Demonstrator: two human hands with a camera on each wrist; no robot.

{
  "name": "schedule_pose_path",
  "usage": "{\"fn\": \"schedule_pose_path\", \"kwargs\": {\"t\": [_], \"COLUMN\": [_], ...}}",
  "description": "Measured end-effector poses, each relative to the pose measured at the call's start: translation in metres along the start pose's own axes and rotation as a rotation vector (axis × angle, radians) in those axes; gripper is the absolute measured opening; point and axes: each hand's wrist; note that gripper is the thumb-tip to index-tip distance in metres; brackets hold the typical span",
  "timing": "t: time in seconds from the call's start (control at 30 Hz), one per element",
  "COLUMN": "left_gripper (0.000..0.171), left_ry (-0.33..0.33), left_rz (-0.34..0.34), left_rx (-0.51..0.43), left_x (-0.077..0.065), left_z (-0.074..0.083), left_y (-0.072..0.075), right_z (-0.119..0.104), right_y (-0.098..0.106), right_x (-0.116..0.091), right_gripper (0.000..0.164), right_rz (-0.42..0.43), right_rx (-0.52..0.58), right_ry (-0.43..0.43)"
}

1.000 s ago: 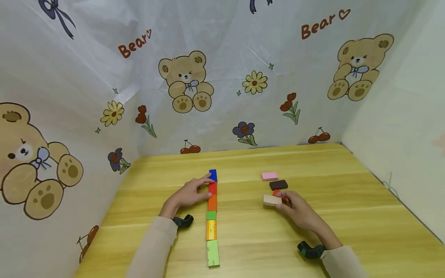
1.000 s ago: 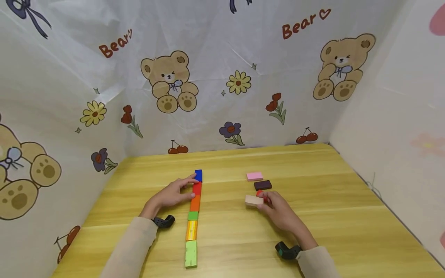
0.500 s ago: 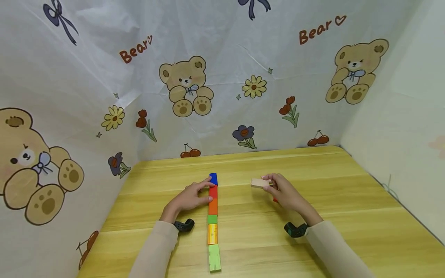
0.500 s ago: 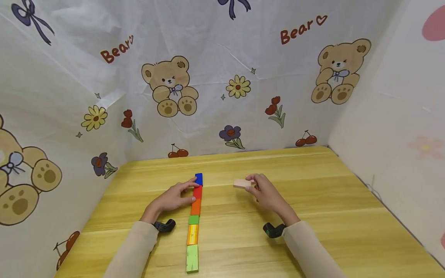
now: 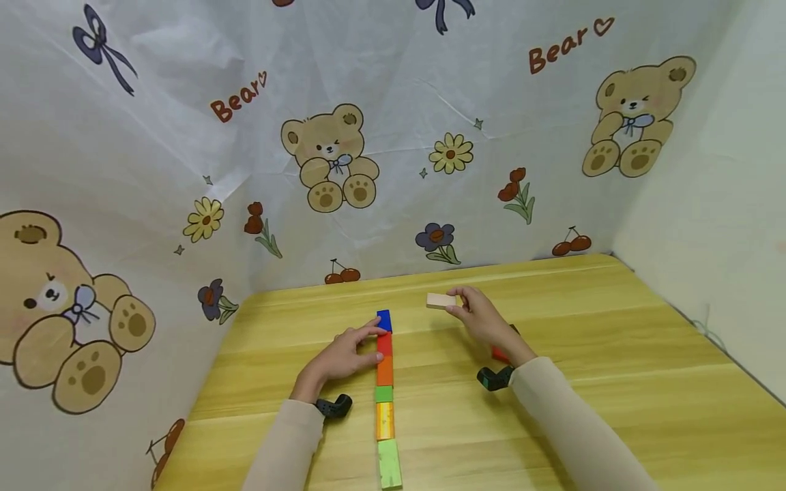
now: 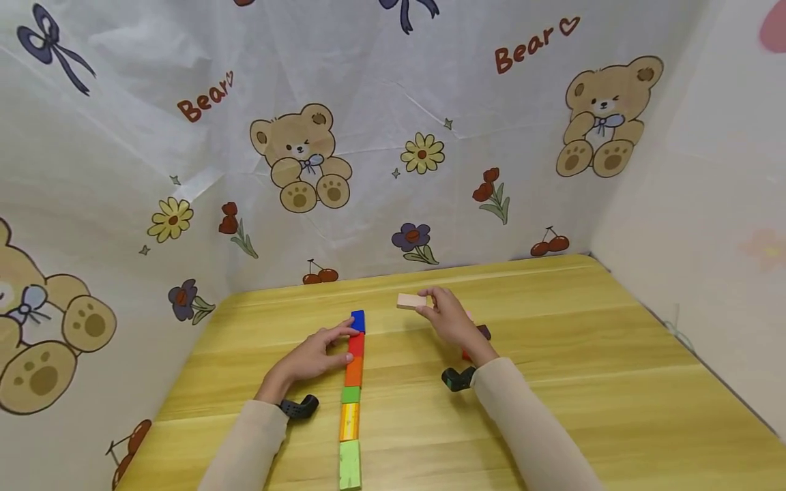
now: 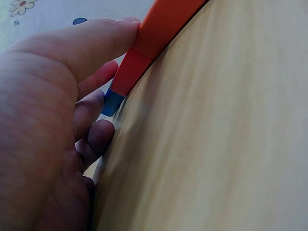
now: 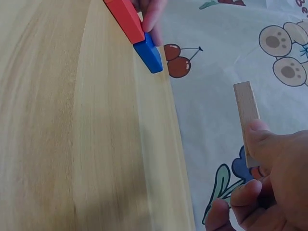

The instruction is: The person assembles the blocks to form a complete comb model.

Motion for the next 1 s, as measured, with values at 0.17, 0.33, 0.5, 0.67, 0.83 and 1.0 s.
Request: {"fn": "schedule_pose_path", "kwargs": {"t": [0.17, 0.33, 0.5, 0.67, 0.83, 1.0], "left_gripper": [0.055, 0.053, 0.053, 0.054, 0.054, 0.053], "left_ry": [0.006, 0.02, 0.021, 0.021, 0.019, 0.029], "left_rz": [0.018, 0.014, 0.002, 0.004, 0.003, 0.007], "left_rx": [0.017, 0.009, -0.006, -0.002, 0.001, 0.013], "left_x": [-0.003, -0.006, -0.003, 0.001, -0.001, -0.002], "left_z": [-0.001, -0.002, 0.0, 0.003, 0.003, 0.002], "left_y": [0.005, 0.006, 0.002, -0.001, 0.001, 0.001], "right_z": [0.0, 0.004, 0.007, 0.011, 0.012, 0.013], "right_y": [-0.014, -0.032, -0.046, -0.057, -0.071, -0.077], "right_x": [0.017, 0.029, 0.034, 0.037, 0.046, 0.052], "right_gripper": [0.031, 0.032, 0.031, 0.029, 0.028, 0.03], "right_rz": [-0.017, -0.058, -0.078, -0.078, -0.081, -0.105], "right_rx": [0.031, 0.045, 0.038, 0.059, 0.079, 0.051], "right_ry": [0.018, 0.039, 0.021, -0.002, -0.024, -0.042]}}
Point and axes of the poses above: each hand's wrist, its own x-axis towards the middle knuckle, its own y-axis out of the back of the hand, z = x × y, and after that the axes turned 7 degrees about y, right-handed
